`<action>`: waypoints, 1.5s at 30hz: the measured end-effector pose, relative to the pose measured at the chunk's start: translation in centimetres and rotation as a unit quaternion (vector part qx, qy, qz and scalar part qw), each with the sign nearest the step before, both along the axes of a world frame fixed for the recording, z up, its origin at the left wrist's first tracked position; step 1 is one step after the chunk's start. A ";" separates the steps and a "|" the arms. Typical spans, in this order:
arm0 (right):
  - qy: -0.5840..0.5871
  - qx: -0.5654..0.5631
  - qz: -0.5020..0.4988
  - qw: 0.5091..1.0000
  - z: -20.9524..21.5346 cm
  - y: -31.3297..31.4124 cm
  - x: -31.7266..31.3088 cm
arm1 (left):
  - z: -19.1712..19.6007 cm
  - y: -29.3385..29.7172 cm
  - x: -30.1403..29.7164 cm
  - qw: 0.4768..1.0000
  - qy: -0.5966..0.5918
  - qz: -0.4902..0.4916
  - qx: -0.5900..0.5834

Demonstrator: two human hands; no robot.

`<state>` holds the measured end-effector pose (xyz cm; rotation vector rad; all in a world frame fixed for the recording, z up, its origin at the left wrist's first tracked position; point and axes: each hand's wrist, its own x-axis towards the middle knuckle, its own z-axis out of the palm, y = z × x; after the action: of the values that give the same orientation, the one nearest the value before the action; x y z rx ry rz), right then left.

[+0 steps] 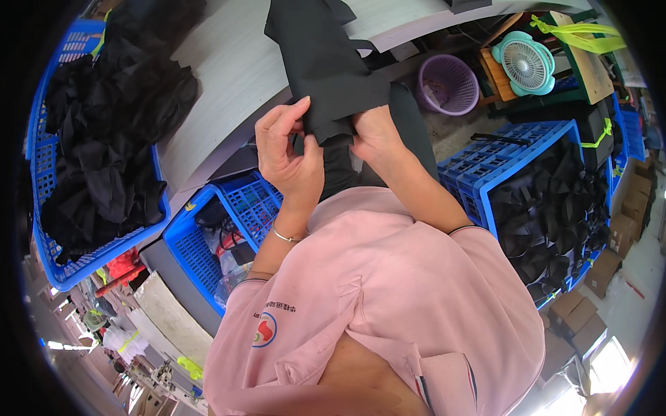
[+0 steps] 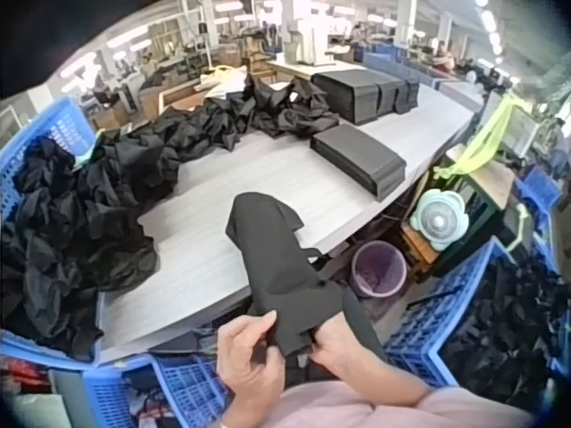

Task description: Folding and inspecting black fabric parts in an industrial production setting.

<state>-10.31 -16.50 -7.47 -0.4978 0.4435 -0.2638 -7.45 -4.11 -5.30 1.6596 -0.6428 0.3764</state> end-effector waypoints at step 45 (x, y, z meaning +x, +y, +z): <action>0.014 -0.524 -0.117 0.844 -4.0 0.1 3.5 | -4.0 1.8 1.6 0.995 0.065 0.049 0.060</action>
<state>-6.82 -16.43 -11.44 -1.5304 0.3580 -0.7489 -5.85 -2.29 -9.33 1.8193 -0.4958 0.3027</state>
